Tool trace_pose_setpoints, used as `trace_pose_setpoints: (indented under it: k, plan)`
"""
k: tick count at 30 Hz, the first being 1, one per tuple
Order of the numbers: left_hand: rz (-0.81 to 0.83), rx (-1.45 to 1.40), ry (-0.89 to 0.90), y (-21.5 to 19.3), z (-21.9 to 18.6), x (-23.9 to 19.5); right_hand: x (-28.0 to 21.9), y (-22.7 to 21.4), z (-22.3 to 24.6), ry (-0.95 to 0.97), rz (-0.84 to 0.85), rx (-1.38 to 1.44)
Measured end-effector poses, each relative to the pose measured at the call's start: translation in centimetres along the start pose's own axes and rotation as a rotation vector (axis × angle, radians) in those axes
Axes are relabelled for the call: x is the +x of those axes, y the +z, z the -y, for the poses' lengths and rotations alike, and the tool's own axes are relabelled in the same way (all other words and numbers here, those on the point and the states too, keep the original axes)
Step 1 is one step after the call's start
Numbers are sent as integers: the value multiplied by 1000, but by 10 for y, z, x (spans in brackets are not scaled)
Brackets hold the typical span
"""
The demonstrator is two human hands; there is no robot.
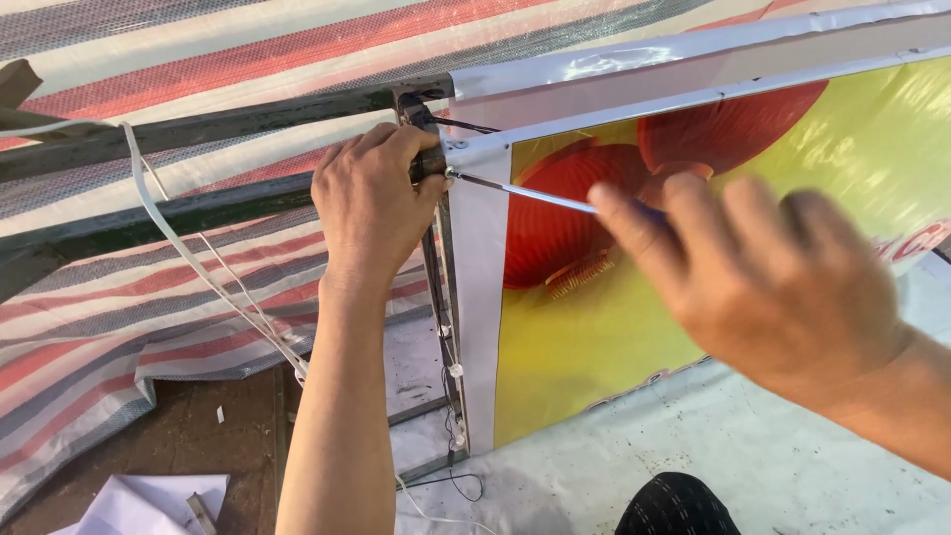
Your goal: Assembling a printed banner onto a metal frame by tucking the edges into the frame slot using a screwdriver and securing it with zip ties.
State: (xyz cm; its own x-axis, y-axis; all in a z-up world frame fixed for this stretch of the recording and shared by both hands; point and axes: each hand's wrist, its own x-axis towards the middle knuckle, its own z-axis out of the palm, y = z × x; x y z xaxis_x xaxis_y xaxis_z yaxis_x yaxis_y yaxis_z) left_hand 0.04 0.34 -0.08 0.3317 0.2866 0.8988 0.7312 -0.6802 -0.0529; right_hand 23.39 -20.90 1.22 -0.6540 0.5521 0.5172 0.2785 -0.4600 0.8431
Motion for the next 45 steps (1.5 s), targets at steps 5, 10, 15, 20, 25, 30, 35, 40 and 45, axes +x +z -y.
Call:
trace_pose_setpoints:
  k: [5,10,15,20,25,30,35,40,45]
  plan:
    - [38,5,-13,-2,-1,0,6,8,-13,304,538,1043]
    - [-2,11,-1,8,6,0,1,-2,-2,191,45,329]
    - [-108,-3,162,-6,-2,-12,4,-10,-6,117,18,248]
    - [-209,17,228,9,5,-14,1,-1,-2,193,172,692]
    - [-141,6,177,-4,-9,-13,6,5,3,141,-120,115]
    - [-126,24,156,-4,-10,-12,0,13,2,219,104,507]
    - [-104,49,153,-4,-12,-12,5,8,0,280,74,590]
    - [-136,71,179,1,-10,-13,5,6,-5,271,-142,166]
    - [-143,96,196,2,-11,-15,-29,8,-14,412,109,174]
